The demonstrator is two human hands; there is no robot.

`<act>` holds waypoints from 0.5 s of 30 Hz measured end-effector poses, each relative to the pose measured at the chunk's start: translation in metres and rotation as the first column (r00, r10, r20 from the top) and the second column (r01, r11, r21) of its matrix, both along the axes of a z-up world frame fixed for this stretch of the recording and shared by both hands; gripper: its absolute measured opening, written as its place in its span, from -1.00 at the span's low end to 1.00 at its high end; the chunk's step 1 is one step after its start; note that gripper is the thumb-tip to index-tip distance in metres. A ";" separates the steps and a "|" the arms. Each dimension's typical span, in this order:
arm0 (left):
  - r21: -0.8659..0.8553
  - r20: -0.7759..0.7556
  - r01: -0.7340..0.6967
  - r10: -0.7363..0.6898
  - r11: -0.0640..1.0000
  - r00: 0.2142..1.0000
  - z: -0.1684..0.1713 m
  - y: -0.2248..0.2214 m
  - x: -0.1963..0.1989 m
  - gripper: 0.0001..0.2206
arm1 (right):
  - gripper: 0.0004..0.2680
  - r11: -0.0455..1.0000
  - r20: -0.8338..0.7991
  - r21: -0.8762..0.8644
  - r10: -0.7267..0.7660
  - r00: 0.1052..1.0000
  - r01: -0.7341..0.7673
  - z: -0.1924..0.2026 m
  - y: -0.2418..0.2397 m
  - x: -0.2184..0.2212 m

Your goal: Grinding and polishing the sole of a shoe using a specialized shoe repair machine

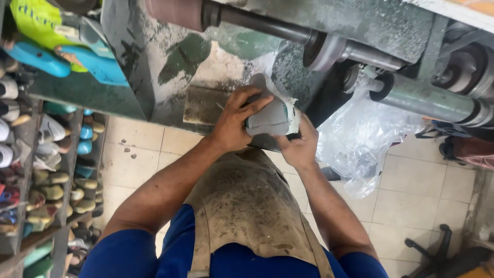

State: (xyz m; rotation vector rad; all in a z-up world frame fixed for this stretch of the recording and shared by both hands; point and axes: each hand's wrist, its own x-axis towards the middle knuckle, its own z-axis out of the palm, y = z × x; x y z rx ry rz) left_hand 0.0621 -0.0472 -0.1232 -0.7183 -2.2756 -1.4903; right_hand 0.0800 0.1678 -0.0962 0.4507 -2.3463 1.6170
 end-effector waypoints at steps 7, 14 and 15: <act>0.027 -0.001 0.143 -0.143 0.989 0.990 -0.002 -0.020 -0.036 -0.23 | -0.44 0.992 -0.073 -0.118 -0.058 0.996 0.049 -0.017 -0.008 -0.008; 0.091 0.060 0.236 -0.242 0.967 0.968 -0.001 -0.012 -0.057 -0.19 | -0.52 0.994 -0.220 -0.036 -0.107 0.970 0.101 -0.016 -0.009 -0.017; 0.147 0.085 0.265 -0.279 0.953 0.956 0.003 -0.008 -0.062 -0.17 | -0.53 0.994 -0.229 -0.034 -0.113 0.967 0.108 -0.018 -0.006 -0.022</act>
